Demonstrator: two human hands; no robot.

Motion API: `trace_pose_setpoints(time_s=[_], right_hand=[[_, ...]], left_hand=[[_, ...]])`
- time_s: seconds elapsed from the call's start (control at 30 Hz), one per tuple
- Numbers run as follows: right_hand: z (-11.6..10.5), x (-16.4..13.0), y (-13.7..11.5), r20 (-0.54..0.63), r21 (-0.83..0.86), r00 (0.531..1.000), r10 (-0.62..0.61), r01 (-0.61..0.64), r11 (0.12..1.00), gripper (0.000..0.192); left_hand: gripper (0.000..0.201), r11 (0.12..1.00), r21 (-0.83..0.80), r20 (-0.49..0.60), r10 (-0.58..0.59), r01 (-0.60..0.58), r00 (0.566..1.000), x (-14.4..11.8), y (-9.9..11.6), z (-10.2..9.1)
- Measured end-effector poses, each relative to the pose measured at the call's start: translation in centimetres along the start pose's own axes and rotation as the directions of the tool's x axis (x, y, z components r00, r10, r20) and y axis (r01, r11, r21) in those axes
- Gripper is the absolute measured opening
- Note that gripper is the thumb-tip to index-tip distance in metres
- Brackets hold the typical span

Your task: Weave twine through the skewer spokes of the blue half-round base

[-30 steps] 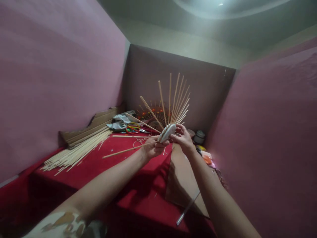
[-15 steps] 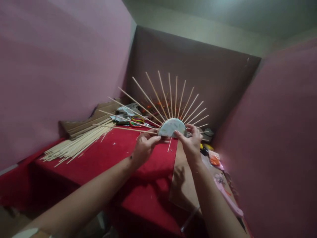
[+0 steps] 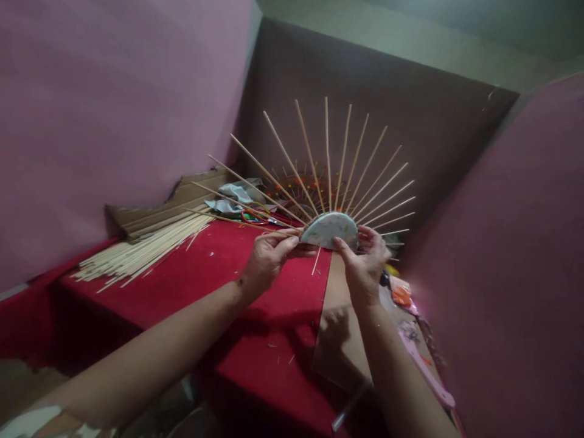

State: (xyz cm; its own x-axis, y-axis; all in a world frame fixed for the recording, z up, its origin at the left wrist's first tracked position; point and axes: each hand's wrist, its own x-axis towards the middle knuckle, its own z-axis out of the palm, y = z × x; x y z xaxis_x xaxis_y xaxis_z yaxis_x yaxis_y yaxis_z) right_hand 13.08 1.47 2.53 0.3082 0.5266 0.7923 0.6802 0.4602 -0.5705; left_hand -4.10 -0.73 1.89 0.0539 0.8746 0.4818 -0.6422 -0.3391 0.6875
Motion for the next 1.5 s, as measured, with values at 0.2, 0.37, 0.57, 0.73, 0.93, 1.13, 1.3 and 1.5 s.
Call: trace_pose_setpoints(time_s=[0.2, 0.37, 0.57, 0.73, 0.93, 1.13, 1.3, 1.5], right_hand=[[-0.1, -0.1, -0.2, -0.032, -0.055, 0.999, -0.024, 0.023, 0.998, 0.059], [0.1, -0.2, -0.1, -0.026, -0.063, 1.0, -0.015, 0.014, 0.998, 0.055], [0.3, -0.6, -0.1, -0.04, -0.065, 0.999, -0.017, 0.014, 0.998, 0.053], [0.6, -0.8, 0.0, -0.028, -0.064, 1.0, -0.006, 0.004, 0.998, 0.05], [-0.7, -1.6, -1.8, -0.112, 0.006, 0.988, -0.11, 0.112, 0.994, 0.035], [-1.4, -4.9, -4.6, 0.292, 0.294, 0.951, 0.101, -0.19, 0.937, 0.02], [0.6, -4.7, -4.3, 0.737, 0.556, 0.595, 0.321, -0.804, 0.212, 0.033], [1.5, -3.7, -3.9, 0.702, 0.684, 0.649, 0.293, -0.729, -0.025, 0.024]], left_hand=[[0.016, 0.997, 0.074, -0.066, -0.009, 0.014, 0.998, 0.3, -0.2, -0.3], [0.016, 0.991, 0.131, -0.097, 0.017, -0.004, 0.995, 0.4, -0.5, -0.6], [0.016, 0.986, 0.164, -0.113, 0.045, -0.026, 0.993, 0.5, -0.5, -0.4], [0.014, 0.978, 0.203, -0.144, 0.071, -0.041, 0.987, 0.3, -0.2, -0.1], [0.013, 0.998, 0.049, -0.2, 0.034, -0.025, 0.979, 1.1, -0.2, -0.8], [0.013, 0.995, -0.1, -0.203, 0.002, -0.022, 0.979, 1.5, 0.6, -0.9], [0.01, 0.999, -0.05, -0.127, -0.016, 0.009, 0.992, 0.7, 0.2, -0.3], [0.012, 0.998, 0.059, 0.055, -0.041, 0.038, 0.998, 0.0, -0.2, 0.1]])
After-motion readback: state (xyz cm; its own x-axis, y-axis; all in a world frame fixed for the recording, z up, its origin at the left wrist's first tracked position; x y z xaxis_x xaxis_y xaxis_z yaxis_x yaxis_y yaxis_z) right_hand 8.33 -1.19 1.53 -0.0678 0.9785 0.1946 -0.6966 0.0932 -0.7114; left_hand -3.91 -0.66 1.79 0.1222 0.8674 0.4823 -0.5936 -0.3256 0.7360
